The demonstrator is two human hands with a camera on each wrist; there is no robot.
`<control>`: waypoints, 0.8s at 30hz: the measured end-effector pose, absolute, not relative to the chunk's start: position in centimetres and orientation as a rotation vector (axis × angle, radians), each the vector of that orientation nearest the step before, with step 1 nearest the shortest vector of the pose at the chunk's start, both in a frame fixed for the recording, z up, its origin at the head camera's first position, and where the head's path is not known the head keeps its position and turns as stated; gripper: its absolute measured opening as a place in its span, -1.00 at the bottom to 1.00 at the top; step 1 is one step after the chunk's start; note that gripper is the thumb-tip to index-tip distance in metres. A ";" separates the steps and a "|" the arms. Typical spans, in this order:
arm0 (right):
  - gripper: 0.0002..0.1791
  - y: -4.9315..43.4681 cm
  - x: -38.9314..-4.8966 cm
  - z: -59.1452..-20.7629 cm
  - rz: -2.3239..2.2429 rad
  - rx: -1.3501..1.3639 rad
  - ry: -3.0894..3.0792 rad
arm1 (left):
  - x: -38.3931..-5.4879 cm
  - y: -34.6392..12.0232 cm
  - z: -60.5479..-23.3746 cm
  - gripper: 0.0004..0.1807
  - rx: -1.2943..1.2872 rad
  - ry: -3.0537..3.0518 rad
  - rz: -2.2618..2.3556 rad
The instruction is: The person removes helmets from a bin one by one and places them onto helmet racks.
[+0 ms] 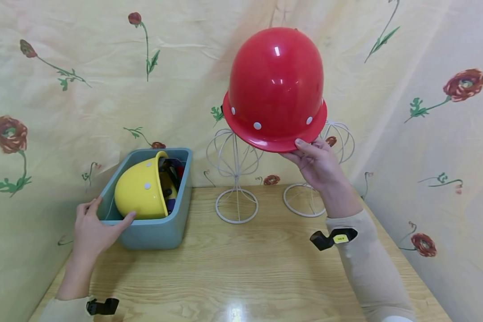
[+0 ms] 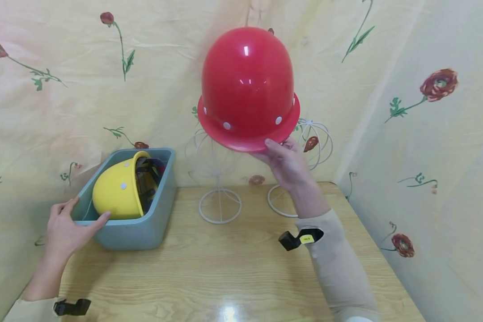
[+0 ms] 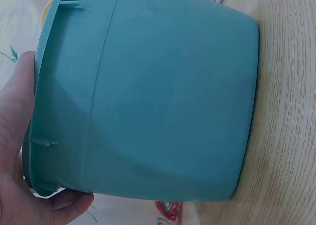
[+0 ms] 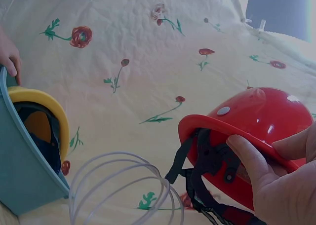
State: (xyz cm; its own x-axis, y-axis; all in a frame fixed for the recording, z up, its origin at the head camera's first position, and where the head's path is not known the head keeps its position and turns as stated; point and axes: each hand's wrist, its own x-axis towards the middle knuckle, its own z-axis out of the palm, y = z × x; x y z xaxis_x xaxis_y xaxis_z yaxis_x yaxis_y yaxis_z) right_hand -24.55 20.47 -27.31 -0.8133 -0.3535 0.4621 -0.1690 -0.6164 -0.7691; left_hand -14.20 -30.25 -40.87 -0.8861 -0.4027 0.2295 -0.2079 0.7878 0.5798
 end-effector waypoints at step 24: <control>-0.54 24.9 -25.6 -28.1 -2.674 -0.887 1.246 | -14.3 -30.2 -41.1 0.30 0.458 -2.621 -0.776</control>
